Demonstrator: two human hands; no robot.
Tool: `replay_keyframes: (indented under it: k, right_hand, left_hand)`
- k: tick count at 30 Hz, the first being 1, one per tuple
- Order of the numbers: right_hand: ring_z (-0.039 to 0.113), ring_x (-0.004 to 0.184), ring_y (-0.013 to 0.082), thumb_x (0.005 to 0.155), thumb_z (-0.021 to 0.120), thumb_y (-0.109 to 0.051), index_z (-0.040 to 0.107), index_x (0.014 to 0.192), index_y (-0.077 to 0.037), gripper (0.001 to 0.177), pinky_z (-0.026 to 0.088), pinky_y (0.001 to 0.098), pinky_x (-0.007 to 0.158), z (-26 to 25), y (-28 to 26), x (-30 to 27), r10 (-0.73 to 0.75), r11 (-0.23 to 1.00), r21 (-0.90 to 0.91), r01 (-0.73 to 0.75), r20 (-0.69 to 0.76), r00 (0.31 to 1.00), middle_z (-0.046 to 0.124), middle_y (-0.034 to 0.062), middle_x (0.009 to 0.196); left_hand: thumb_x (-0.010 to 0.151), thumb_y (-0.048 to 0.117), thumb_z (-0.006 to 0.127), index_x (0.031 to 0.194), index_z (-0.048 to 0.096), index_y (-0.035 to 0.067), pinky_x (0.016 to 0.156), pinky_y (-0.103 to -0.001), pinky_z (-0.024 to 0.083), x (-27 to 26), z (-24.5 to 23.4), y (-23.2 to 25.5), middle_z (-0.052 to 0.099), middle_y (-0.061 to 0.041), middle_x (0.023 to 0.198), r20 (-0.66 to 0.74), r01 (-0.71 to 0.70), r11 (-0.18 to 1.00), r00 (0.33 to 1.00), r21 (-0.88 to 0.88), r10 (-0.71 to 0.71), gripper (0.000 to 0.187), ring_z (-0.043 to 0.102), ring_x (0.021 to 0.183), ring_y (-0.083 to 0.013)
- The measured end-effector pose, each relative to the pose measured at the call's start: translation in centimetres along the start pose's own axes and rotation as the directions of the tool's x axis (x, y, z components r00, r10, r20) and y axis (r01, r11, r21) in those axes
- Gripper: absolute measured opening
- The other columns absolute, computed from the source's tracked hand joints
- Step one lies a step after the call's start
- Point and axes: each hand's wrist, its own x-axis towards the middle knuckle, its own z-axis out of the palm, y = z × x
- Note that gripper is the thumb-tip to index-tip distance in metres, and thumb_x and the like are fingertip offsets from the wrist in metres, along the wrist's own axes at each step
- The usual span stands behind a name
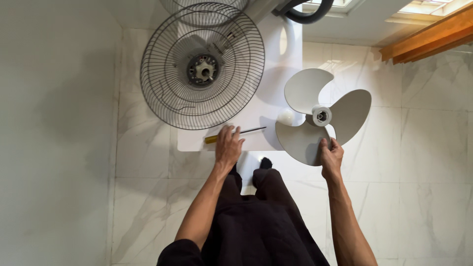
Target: The person removes the front grill, fan blade, and hub cap from an electric fan, then reassembles them in reverse order. The person uses a screwdriver to loosen the hub cap and secures it back on after reassembly.
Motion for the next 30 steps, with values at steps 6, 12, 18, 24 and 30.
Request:
replay_keyframes:
  k: [6,12,18,24,30]
  right_hand:
    - [0.062,0.087,0.0115,0.105,0.06,-0.017,0.065,0.124,0.005,0.029,0.053,0.0271,0.076,-3.8,0.2,2.4,0.047,0.998,-0.035,-0.049,-0.045,0.998,0.07,0.008,0.102]
    - [0.059,0.084,0.0105,0.105,0.061,-0.016,0.066,0.124,0.005,0.028,0.051,0.0259,0.074,-7.5,1.1,5.8,0.073,0.995,-0.064,-0.076,-0.059,0.996,0.069,0.0063,0.099]
    - [0.062,0.089,0.0111,0.104,0.06,-0.017,0.064,0.125,0.004,0.03,0.053,0.0267,0.08,-9.3,0.5,9.4,0.089,0.989,-0.118,-0.087,0.009,0.996,0.07,0.0066,0.104]
    - [0.062,0.091,0.0126,0.105,0.06,-0.018,0.064,0.126,0.005,0.032,0.053,0.0284,0.081,-9.7,-0.4,12.3,0.09,0.987,-0.142,-0.075,0.108,0.99,0.07,0.0083,0.105]
    - [0.063,0.091,0.0127,0.105,0.06,-0.018,0.064,0.127,0.005,0.032,0.053,0.0286,0.081,-9.3,0.2,12.8,0.08,0.992,-0.112,-0.06,0.184,0.98,0.07,0.0085,0.104]
  left_hand:
    - [0.092,0.019,0.078,0.13,0.065,-0.001,0.113,-0.046,0.045,4.7,5.8,5.9,0.061,-0.02,0.135,0.09,-0.071,0.988,0.992,-0.138,0.084,0.045,0.054,0.131,-0.0345]
    - [0.08,0.021,0.085,0.143,0.051,-0.003,0.11,-0.048,0.044,9.4,9.8,11.7,0.053,-0.025,0.142,0.148,-0.008,0.992,0.989,-0.126,0.027,0.076,0.051,0.131,-0.0394]
    - [0.078,0.017,0.084,0.142,0.051,-0.002,0.113,-0.047,0.042,11.7,13.8,13.1,0.048,-0.026,0.148,0.137,0.05,0.997,0.99,-0.066,-0.041,0.075,0.046,0.134,-0.0415]
    - [0.085,0.014,0.08,0.138,0.055,-0.003,0.116,-0.046,0.044,10.2,14.7,13.8,0.051,-0.022,0.146,0.122,0.128,0.991,0.985,-0.047,-0.122,0.06,0.047,0.137,-0.0403]
    - [0.086,0.012,0.078,0.139,0.054,-0.004,0.115,-0.046,0.043,6.2,13.6,14.6,0.052,-0.02,0.144,0.057,0.135,0.99,0.99,-0.042,-0.133,0.061,0.048,0.136,-0.0389]
